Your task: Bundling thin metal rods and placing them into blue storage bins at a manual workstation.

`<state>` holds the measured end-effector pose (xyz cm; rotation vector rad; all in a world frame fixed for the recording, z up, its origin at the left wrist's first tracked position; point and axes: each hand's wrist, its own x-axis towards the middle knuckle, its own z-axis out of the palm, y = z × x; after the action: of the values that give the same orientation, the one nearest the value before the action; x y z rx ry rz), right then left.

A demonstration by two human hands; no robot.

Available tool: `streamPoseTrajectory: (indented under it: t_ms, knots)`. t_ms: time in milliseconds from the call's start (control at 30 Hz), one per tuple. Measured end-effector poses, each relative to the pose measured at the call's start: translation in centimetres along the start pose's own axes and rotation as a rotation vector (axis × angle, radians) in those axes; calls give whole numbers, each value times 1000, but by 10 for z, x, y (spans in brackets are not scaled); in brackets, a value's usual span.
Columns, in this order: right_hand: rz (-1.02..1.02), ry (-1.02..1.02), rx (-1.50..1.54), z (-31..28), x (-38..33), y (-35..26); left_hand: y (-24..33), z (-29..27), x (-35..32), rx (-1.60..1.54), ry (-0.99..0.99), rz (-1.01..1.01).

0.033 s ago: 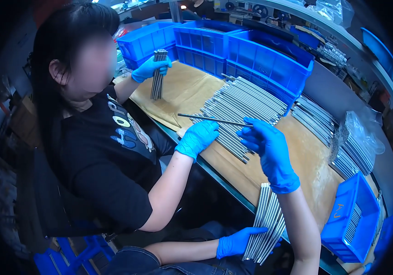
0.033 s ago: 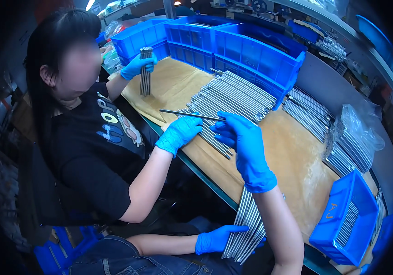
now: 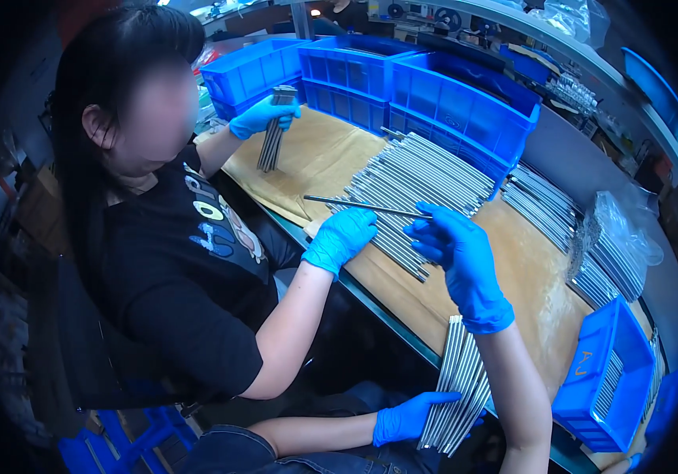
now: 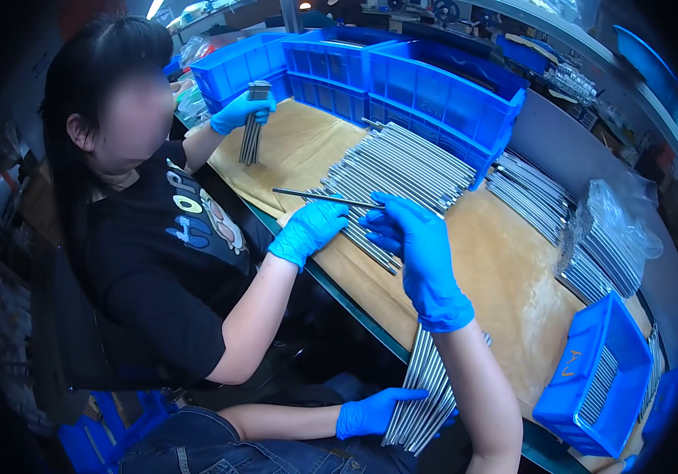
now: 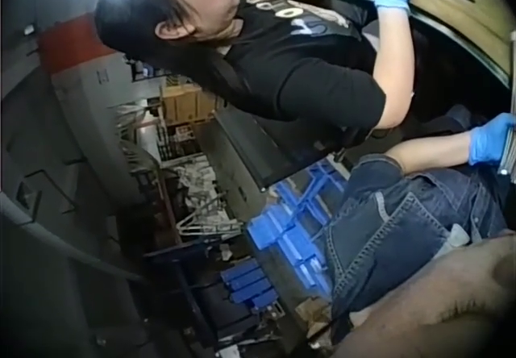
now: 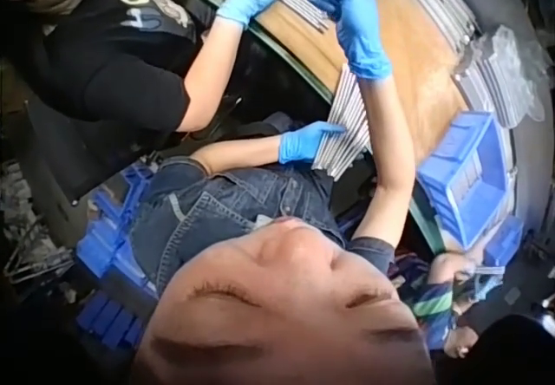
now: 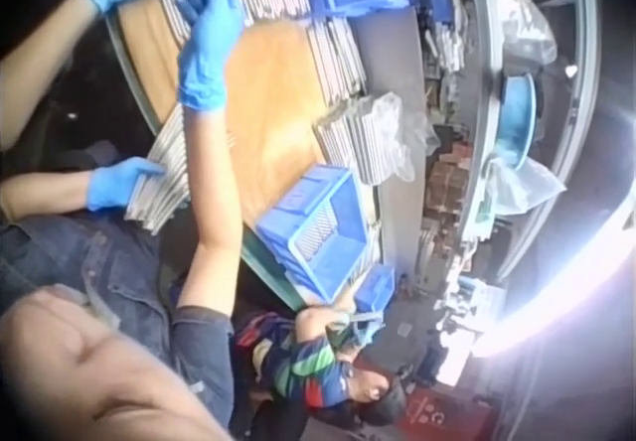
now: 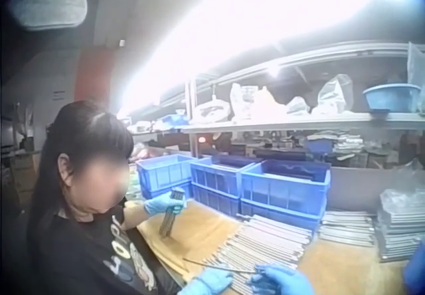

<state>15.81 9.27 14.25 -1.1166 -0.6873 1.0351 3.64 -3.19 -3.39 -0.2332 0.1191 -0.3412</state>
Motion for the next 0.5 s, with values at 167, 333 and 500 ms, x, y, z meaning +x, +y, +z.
streamPoseTrajectory:
  t_ms: [167,333,500]
  knots:
    - [35,5,29,5,1,3,1,3,0,-31,10,-20]
    - [40,13,50,8,0,2,-3,19,-6,-4,57,0]
    - [52,10,57,6,0,-1,-5,25,-9,-49,74,-18]
